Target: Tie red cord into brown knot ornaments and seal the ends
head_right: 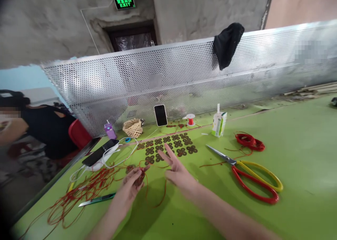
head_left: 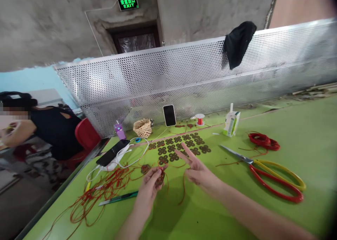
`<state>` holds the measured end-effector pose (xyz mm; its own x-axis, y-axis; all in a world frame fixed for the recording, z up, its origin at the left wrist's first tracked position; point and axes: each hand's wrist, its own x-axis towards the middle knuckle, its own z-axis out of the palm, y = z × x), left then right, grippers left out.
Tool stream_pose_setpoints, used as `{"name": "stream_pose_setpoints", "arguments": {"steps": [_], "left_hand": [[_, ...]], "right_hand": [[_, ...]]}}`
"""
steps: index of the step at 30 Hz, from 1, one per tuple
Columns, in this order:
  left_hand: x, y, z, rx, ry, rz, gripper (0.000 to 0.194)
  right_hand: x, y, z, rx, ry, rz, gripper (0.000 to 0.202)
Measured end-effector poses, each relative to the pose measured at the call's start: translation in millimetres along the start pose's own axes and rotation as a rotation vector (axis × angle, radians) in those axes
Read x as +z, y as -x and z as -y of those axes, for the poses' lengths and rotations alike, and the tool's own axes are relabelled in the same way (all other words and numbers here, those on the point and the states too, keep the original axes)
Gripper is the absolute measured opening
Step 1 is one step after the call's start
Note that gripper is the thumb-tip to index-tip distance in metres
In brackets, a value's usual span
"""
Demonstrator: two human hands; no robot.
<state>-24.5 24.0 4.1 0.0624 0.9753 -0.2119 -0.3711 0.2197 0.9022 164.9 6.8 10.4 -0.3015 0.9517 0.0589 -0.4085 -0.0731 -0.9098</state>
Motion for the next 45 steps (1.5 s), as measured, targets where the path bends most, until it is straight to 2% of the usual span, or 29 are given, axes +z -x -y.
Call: {"name": "stream_pose_setpoints", "arguments": {"steps": [2, 4, 8, 12, 13, 16, 18, 23, 27, 30, 33, 39, 42, 45], "left_hand": [[-1.8, -2, 1, -0.017, 0.018, -0.010, 0.026], [-3.6, -3, 3, -0.019, 0.026, -0.027, 0.029], [-4.2, -5, 5, -0.026, 0.015, -0.059, 0.033], [-0.3, -1, 5, -0.069, 0.025, -0.094, 0.035], [1.2, 1, 6, -0.080, 0.034, -0.099, 0.034], [6.4, 7, 6, -0.107, 0.042, -0.093, 0.032], [9.4, 9, 7, -0.124, 0.033, -0.072, 0.034], [12.9, 10, 10, -0.155, 0.003, -0.020, 0.037], [13.7, 14, 13, -0.169, -0.013, 0.024, 0.036], [14.6, 17, 15, -0.192, -0.032, 0.054, 0.036], [15.3, 18, 17, -0.199, -0.033, 0.078, 0.037], [14.1, 17, 23, -0.222, -0.046, 0.083, 0.039], [14.3, 19, 22, -0.227, -0.080, 0.113, 0.040], [16.0, 22, 18, -0.221, -0.156, 0.150, 0.041]], "right_hand": [[1, 2, 2, 0.017, 0.003, 0.023, 0.098], [1, 4, 1, 0.032, 0.007, 0.069, 0.090], [2, 6, -7, -0.010, -0.061, 0.126, 0.026], [0, 7, -10, -0.011, -0.298, 0.106, 0.008], [-1, 8, -9, 0.008, -0.368, 0.106, 0.014], [-6, 10, -5, 0.063, -0.518, 0.152, 0.053], [-8, 11, -3, 0.083, -0.557, 0.154, 0.059], [-9, 14, 3, 0.148, -0.548, 0.067, 0.058], [-6, 15, 8, 0.171, -0.447, 0.006, 0.057], [-5, 16, 7, 0.175, -0.424, 0.006, 0.054], [-6, 18, 2, 0.159, -0.509, -0.001, 0.052], [-12, 20, -10, 0.177, -0.641, 0.078, 0.058], [-12, 21, -12, 0.187, -0.558, 0.091, 0.054], [-10, 23, -14, 0.174, -0.245, 0.042, 0.040]]}}
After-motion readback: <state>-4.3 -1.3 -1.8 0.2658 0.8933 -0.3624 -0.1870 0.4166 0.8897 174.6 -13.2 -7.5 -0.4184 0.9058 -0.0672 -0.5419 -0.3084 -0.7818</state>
